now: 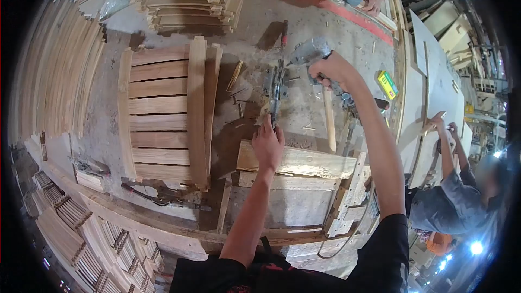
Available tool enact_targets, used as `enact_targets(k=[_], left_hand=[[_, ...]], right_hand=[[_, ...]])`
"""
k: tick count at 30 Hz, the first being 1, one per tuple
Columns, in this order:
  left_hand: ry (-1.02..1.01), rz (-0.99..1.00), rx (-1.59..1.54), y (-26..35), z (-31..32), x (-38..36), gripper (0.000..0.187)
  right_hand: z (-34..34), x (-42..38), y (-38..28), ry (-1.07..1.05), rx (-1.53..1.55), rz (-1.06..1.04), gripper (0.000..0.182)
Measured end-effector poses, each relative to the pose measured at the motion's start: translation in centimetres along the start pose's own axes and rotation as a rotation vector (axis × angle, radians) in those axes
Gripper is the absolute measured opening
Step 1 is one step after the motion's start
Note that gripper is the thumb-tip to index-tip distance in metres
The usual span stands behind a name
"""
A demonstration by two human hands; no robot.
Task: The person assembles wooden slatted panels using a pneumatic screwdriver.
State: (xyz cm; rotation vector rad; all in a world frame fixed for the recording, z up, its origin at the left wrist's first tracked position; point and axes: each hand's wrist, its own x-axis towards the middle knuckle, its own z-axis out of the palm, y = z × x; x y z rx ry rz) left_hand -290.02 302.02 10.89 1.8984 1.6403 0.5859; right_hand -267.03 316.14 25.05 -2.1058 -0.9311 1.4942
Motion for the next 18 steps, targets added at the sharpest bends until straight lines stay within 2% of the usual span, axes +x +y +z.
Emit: enact_targets(k=[12, 18], left_hand=[[-0.022, -0.017, 0.008, 0.0, 0.1, 0.0, 0.042], [-0.016, -0.009, -0.025, -0.1, 0.2, -0.1, 0.041]], right_hand=[[0.9, -0.8, -0.5, 0.006, -0.037, -0.011, 0.012], [1.5, -0.7, -0.9, 0.048, -0.192, 0.011, 0.012]])
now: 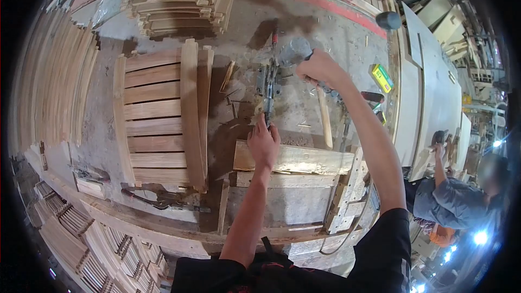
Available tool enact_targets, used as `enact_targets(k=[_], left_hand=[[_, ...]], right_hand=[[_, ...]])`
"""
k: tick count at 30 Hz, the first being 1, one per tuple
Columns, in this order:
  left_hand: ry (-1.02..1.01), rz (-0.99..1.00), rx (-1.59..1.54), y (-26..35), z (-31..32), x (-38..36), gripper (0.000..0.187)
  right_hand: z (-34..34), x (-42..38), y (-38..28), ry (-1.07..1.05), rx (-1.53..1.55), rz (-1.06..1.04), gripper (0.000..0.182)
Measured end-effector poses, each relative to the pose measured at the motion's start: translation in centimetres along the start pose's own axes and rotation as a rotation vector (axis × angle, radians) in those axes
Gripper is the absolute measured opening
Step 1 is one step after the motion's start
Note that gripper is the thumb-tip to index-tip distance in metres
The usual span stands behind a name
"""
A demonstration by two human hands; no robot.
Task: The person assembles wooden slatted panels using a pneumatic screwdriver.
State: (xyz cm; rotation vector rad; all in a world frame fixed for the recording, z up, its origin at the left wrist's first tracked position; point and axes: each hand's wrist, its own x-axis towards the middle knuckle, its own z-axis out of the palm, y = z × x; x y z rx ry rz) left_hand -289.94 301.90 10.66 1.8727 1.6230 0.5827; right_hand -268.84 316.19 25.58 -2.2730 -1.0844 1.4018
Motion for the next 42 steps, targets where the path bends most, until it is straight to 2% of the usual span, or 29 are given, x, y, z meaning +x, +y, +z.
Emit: enact_targets(k=[9, 12, 15, 18, 21, 24, 27, 36, 39, 42], left_hand=[[-0.002, 0.001, 0.011, 0.0, 0.0, 0.1, 0.041], [0.018, 0.017, 0.028, -0.1, 0.0, -0.1, 0.041], [0.035, 0.026, 0.029, -0.1, 0.2, 0.0, 0.041], [0.010, 0.021, 0.036, -0.2, 0.0, 0.1, 0.041], [0.025, 0.024, 0.041, 0.1, 0.0, 0.3, 0.040], [0.004, 0.002, 0.043, -0.1, -0.1, -0.1, 0.040], [0.023, 0.024, 0.031, 0.0, -0.2, -0.1, 0.040], [0.020, 0.018, 0.029, 0.1, -0.2, 0.1, 0.041], [0.027, 0.031, 0.054, 0.0, -0.1, 0.2, 0.042], [0.027, 0.030, 0.057, -0.1, -0.1, 0.0, 0.042]], right_hand=[[1.5, 1.0, -2.9, -0.017, -0.428, -0.048, 0.015], [2.1, 0.1, -4.2, 0.003, -0.425, 0.052, 0.018], [1.5, -0.8, -4.0, 0.014, -0.404, -0.028, 0.020], [2.2, 0.3, -2.5, 0.178, -0.488, -0.059, 0.021], [1.5, 0.8, -1.0, 0.242, -0.415, -0.204, 0.019], [0.0, 0.3, -0.8, 0.085, -0.118, -0.047, 0.017], [-0.4, 0.2, -0.3, 0.027, 0.087, -0.068, 0.013], [0.9, 0.9, 1.2, 0.023, 0.069, -0.008, 0.012], [0.8, 0.8, 1.4, 0.017, 0.034, -0.003, 0.017], [0.7, 0.1, 1.3, 0.022, 0.074, -0.055, 0.017]])
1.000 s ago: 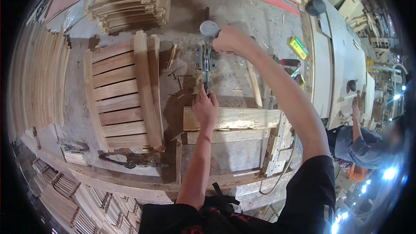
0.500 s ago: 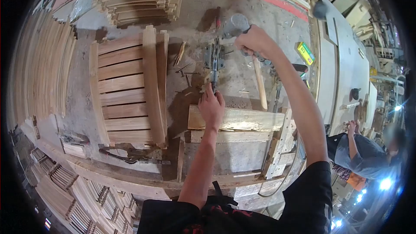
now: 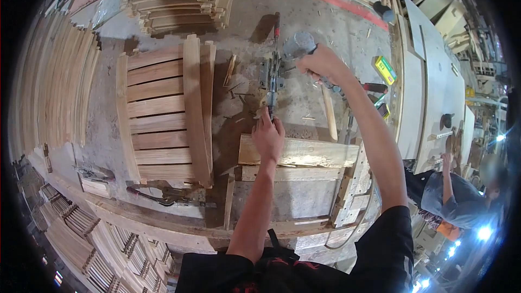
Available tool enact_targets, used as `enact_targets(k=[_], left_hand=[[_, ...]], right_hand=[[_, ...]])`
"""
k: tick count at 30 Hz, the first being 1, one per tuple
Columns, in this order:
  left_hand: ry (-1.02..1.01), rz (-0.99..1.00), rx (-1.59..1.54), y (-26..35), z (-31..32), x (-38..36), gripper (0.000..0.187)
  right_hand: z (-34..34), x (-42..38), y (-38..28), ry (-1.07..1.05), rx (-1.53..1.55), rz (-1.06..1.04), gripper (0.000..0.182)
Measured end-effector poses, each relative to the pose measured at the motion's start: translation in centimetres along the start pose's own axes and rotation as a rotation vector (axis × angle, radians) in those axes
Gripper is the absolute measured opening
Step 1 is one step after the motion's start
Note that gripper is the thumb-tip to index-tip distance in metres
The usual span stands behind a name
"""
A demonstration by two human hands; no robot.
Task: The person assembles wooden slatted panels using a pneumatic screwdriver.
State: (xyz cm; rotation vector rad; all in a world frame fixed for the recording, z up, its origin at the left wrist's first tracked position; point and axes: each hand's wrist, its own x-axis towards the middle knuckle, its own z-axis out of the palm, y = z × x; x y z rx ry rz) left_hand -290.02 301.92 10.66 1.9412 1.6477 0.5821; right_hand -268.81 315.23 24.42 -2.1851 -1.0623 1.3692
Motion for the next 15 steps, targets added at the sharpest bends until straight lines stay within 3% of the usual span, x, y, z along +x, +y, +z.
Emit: enact_targets(k=[15], left_hand=[[-0.026, -0.037, -0.003, 0.0, 0.2, 0.0, 0.042]], right_hand=[[-0.3, -0.8, 0.5, 0.034, 0.099, 0.061, 0.015]])
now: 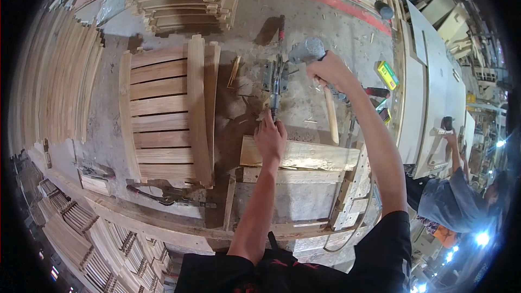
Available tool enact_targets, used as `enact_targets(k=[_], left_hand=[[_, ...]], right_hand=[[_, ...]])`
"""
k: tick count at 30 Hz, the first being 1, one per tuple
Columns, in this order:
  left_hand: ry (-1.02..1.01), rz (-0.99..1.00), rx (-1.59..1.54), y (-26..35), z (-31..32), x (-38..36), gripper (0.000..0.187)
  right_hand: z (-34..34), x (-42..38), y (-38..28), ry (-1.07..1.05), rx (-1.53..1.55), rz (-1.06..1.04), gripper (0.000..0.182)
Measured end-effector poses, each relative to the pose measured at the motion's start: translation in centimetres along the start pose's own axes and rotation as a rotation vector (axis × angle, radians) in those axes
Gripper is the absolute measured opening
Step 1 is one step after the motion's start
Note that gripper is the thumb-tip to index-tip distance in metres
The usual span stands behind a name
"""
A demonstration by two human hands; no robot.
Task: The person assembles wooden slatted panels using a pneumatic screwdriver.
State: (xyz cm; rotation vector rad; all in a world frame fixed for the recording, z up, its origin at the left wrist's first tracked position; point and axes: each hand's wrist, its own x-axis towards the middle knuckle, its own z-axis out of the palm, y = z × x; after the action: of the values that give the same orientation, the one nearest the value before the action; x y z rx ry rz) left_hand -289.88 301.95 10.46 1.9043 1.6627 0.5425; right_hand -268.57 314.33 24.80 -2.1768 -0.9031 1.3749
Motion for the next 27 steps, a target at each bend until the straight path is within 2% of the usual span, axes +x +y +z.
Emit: enact_targets(k=[12, 15, 18, 24, 27], left_hand=[[-0.011, 0.000, -0.016, 0.1, -0.3, -0.1, 0.038], [-0.017, -0.004, -0.025, 0.2, -0.4, 0.1, 0.037], [-0.018, -0.020, -0.037, 0.1, -0.1, -0.1, 0.037], [-0.006, 0.003, -0.015, 0.0, -0.1, -0.1, 0.038], [-0.007, -0.008, -0.021, -0.1, 0.0, -0.2, 0.039]], right_hand=[[0.8, 0.0, 0.2, 0.044, -0.050, 0.032, 0.010], [0.6, -0.4, -0.6, 0.033, -0.106, 0.026, 0.020], [0.9, -0.2, -0.1, 0.081, -0.139, 0.026, 0.020], [0.8, 1.0, 0.4, 0.044, -0.225, 0.029, 0.020], [0.5, 0.7, -0.1, 0.000, -0.149, 0.103, 0.012]])
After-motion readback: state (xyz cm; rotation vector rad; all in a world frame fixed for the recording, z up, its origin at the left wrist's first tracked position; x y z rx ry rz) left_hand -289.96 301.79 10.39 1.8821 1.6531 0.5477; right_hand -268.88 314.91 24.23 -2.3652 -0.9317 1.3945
